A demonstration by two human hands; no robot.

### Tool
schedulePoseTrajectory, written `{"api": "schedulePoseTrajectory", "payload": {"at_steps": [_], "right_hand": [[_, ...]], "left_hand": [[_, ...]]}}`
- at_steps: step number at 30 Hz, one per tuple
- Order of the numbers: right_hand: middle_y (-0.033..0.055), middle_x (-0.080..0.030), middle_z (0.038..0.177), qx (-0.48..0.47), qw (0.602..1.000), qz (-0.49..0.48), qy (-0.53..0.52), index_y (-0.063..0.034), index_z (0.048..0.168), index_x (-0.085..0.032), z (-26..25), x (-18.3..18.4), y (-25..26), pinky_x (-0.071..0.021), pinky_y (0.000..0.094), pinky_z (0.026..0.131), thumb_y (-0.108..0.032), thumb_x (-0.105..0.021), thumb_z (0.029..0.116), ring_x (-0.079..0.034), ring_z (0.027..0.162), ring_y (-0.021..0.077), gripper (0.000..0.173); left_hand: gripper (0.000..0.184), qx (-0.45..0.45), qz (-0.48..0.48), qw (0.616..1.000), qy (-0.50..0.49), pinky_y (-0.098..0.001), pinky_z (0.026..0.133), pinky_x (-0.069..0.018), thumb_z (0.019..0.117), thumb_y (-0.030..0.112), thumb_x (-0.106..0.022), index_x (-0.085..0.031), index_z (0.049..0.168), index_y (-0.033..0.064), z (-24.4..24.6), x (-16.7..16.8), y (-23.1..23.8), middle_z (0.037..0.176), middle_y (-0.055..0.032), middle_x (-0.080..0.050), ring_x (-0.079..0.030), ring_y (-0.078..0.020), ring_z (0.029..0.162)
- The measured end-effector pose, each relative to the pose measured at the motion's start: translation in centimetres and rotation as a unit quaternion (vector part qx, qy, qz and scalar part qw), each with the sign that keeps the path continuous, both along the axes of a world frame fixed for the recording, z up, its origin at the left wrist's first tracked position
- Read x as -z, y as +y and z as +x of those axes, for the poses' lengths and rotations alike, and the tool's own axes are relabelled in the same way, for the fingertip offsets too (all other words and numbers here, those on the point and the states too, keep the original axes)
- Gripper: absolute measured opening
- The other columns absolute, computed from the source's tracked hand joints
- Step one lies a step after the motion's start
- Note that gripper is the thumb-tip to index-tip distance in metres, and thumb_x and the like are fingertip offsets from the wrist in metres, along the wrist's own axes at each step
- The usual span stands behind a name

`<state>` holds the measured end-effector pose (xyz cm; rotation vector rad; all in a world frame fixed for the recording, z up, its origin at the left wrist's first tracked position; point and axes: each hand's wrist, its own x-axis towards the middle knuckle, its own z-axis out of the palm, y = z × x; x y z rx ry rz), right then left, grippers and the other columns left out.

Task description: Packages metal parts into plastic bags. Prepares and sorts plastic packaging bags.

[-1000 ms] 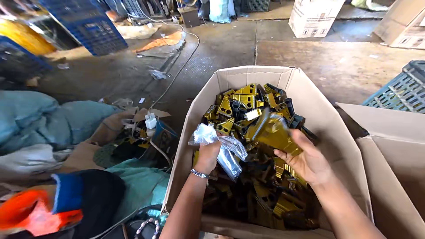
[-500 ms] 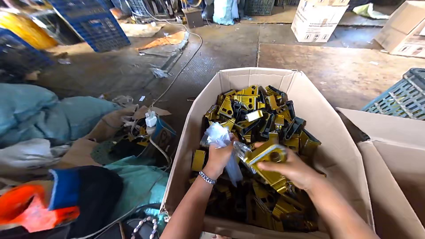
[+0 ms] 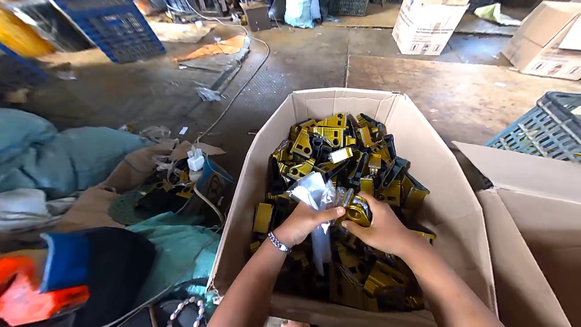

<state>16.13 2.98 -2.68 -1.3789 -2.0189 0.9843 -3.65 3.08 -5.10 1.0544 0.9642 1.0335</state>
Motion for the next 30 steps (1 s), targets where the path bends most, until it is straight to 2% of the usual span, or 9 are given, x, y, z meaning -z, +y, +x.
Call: {"api": "schedulePoseTrajectory", "payload": {"at_steps": [3, 8, 13, 16, 19, 22, 25, 28, 30], "right_hand": [[0.0211, -0.069, 0.112, -0.014, 1.000, 0.000, 0.009, 0.0066, 0.130, -0.058, 0.3, 0.0, 0.0, -0.0538, 0.0346, 0.093, -0.021, -0.079, 0.0815, -0.068, 0.103, 0.0215, 0.060], [0.0050, -0.070, 0.109, -0.011, 0.993, -0.070, 0.097, 0.0000, 0.124, -0.062, 1.5, -0.7, 0.1, -0.0527, 0.0164, 0.088, -0.022, -0.084, 0.0730, -0.065, 0.098, -0.0007, 0.060], [0.0155, -0.070, 0.113, 0.051, 0.998, -0.035, 0.019, 0.0033, 0.133, -0.058, 1.7, -1.3, 0.3, -0.0540, 0.0305, 0.091, -0.024, -0.080, 0.0815, -0.068, 0.102, 0.0144, 0.062], [0.0217, -0.068, 0.114, 0.089, 0.996, -0.016, -0.023, 0.0066, 0.135, -0.054, 1.3, -1.5, 0.3, -0.0529, 0.0414, 0.093, -0.022, -0.078, 0.0859, -0.067, 0.104, 0.0256, 0.062], [0.0223, -0.068, 0.114, 0.073, 0.997, 0.007, -0.034, 0.0073, 0.132, -0.057, 0.8, -1.2, 0.3, -0.0531, 0.0411, 0.094, -0.022, -0.076, 0.0853, -0.067, 0.105, 0.0265, 0.058], [0.0255, -0.066, 0.119, 0.088, 0.994, -0.009, -0.068, 0.0078, 0.136, -0.054, 1.2, -1.5, 0.5, -0.0508, 0.0472, 0.097, -0.025, -0.076, 0.0879, -0.065, 0.110, 0.0326, 0.062], [0.0274, -0.061, 0.131, 0.080, 0.996, -0.029, -0.024, 0.0098, 0.142, -0.049, 0.7, -1.1, 0.4, -0.0464, 0.0457, 0.106, -0.031, -0.076, 0.0907, -0.061, 0.122, 0.0330, 0.070], [0.0233, -0.070, 0.113, 0.094, 0.991, 0.094, -0.011, 0.0097, 0.128, -0.059, -0.9, 1.1, 0.5, -0.0563, 0.0420, 0.090, -0.024, -0.071, 0.0917, -0.070, 0.102, 0.0285, 0.051], [0.0311, -0.061, 0.126, 0.041, 0.987, 0.094, -0.126, 0.0100, 0.126, -0.060, -1.8, 1.4, 0.6, -0.0567, 0.0541, 0.087, -0.007, -0.070, 0.0879, -0.068, 0.102, 0.0430, 0.043]], "left_hand": [[0.043, 0.009, -0.040, 0.999, -0.008, -0.0246, 0.091, -0.0562, 0.0856, 0.001, -0.071, -0.053, 0.125, 0.0006, -0.2, -0.6, -0.3, 0.106, 0.0010, -0.068, -0.066, -0.0050, 0.098], [0.035, 0.070, -0.027, 0.997, -0.015, -0.0242, 0.081, -0.0589, 0.0787, -0.002, -0.074, -0.060, 0.109, 0.0083, -0.8, -0.4, -0.1, 0.094, 0.0049, -0.071, -0.069, -0.0056, 0.086], [0.027, -0.085, -0.001, 0.993, 0.085, -0.0252, 0.084, -0.0583, 0.0907, -0.002, -0.069, -0.060, 0.116, -0.0041, -1.2, -0.2, 0.7, 0.098, -0.0039, -0.070, -0.068, -0.0075, 0.088], [0.021, -0.110, -0.019, 0.993, 0.035, -0.0247, 0.081, -0.0558, 0.0958, -0.005, -0.056, -0.059, 0.116, -0.0026, -0.5, -0.6, 0.5, 0.099, -0.0034, -0.069, -0.066, -0.0075, 0.087], [0.042, -0.072, 0.060, 0.994, 0.057, -0.0235, 0.093, -0.0553, 0.0867, 0.002, -0.073, -0.055, 0.124, -0.0069, 0.7, -0.2, -0.3, 0.109, -0.0042, -0.069, -0.066, -0.0049, 0.101], [0.045, -0.129, 0.160, 0.969, 0.139, -0.0217, 0.091, -0.0565, 0.0836, 0.002, -0.077, -0.057, 0.121, -0.0144, 0.5, 1.8, 0.5, 0.107, -0.0104, -0.071, -0.068, -0.0041, 0.099], [0.033, -0.127, 0.063, 0.987, 0.073, -0.0246, 0.087, -0.0580, 0.0899, 0.001, -0.071, -0.058, 0.119, -0.0063, 1.1, 0.8, 0.0, 0.103, -0.0060, -0.070, -0.068, -0.0066, 0.094], [0.014, -0.146, -0.082, 0.984, -0.060, -0.0282, 0.077, -0.0558, 0.1001, 0.004, -0.059, -0.058, 0.114, 0.0017, 2.5, -1.2, -0.7, 0.093, -0.0042, -0.065, -0.064, -0.0116, 0.084], [0.018, -0.164, -0.123, 0.974, -0.097, -0.0324, 0.084, -0.0568, 0.1030, 0.006, -0.056, -0.057, 0.120, 0.0007, 2.7, -2.0, -0.8, 0.103, -0.0080, -0.067, -0.066, -0.0151, 0.095]]}}
